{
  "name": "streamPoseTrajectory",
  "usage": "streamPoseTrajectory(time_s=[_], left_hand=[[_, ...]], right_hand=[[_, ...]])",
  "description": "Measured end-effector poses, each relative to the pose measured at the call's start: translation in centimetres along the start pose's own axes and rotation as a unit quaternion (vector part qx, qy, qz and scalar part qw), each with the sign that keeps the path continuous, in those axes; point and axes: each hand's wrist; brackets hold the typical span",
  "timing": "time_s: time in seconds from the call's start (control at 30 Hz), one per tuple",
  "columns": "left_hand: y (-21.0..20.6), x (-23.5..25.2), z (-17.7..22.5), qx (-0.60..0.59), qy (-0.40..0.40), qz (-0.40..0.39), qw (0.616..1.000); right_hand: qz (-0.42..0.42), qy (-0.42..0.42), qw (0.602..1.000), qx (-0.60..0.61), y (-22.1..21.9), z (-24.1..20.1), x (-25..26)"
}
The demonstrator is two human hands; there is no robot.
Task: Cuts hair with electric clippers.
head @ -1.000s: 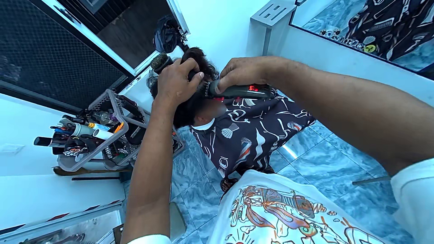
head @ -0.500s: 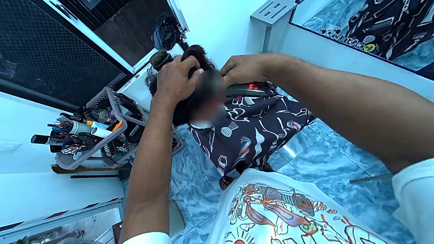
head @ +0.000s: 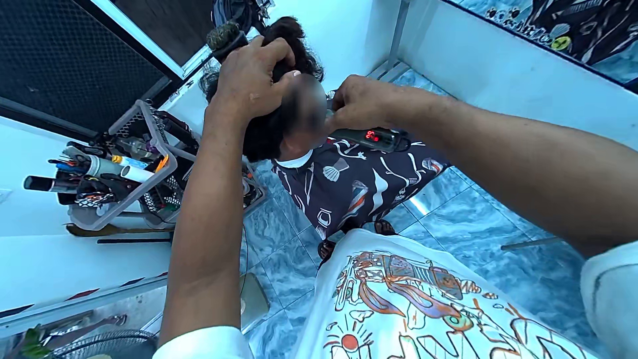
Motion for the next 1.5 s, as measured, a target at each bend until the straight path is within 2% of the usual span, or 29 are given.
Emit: streamPoseTrajectory(time_s=[0.1,0.23,0.33,0.47,0.57,0.73,0.87,0.97,1.13,1.23,1.37,1.4,1.5], left_hand=[[0.0,0.0,-0.3,-0.004,-0.002,0.004,1.000],[0.1,0.0,-0.2,-0.006,0.004,-0.002,1.000],[0.1,0.1,-0.2,-0.006,0.004,-0.001,1.000],[0.0,0.2,-0.2,-0.004,0.000,0.004,1.000],[-0.1,0.2,-0.2,-0.010,-0.005,0.015,1.000],[-0.1,0.1,-0.3,-0.012,-0.005,0.018,1.000],[0.0,0.1,-0.5,-0.018,-0.009,0.021,1.000],[0.1,0.0,-0.4,-0.021,-0.004,0.017,1.000],[0.1,0.1,-0.5,-0.029,-0.015,0.022,0.999],[0.1,0.1,-0.6,-0.031,-0.022,0.017,0.999],[-0.1,0.3,-0.5,-0.026,-0.020,0.020,0.999],[-0.1,0.2,-0.5,-0.023,-0.016,0.020,0.999],[-0.1,0.2,-0.3,-0.022,-0.013,0.018,1.000]], right_hand=[[0.000,0.013,0.997,0.070,-0.1,-0.6,-0.6],[-0.017,-0.006,0.998,0.053,-0.1,-0.6,-0.6],[-0.035,0.025,0.990,0.138,0.3,-0.3,-0.5],[-0.064,-0.015,0.990,0.121,0.6,-0.3,-0.5],[-0.069,0.018,0.983,0.169,1.0,-0.3,-0.3],[-0.075,-0.012,0.990,0.122,0.9,-0.6,-0.4],[-0.071,0.024,0.985,0.156,1.4,-0.4,-0.3],[-0.084,-0.010,0.990,0.116,1.2,-0.3,-0.5],[-0.077,0.031,0.972,0.219,0.5,0.0,-0.4],[-0.070,-0.006,0.988,0.140,0.1,-0.3,-0.7],[-0.073,0.056,0.965,0.247,0.4,-0.1,-0.6],[-0.077,0.056,0.965,0.246,0.5,-0.2,-0.7],[-0.076,-0.011,0.986,0.145,0.2,-0.2,-0.8]])
Point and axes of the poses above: each hand's wrist, its own x-axis towards the middle knuckle, its own y-axis out of the back of the hand, z = x × y, and after that the axes turned 12 degrees about -x, right-handed
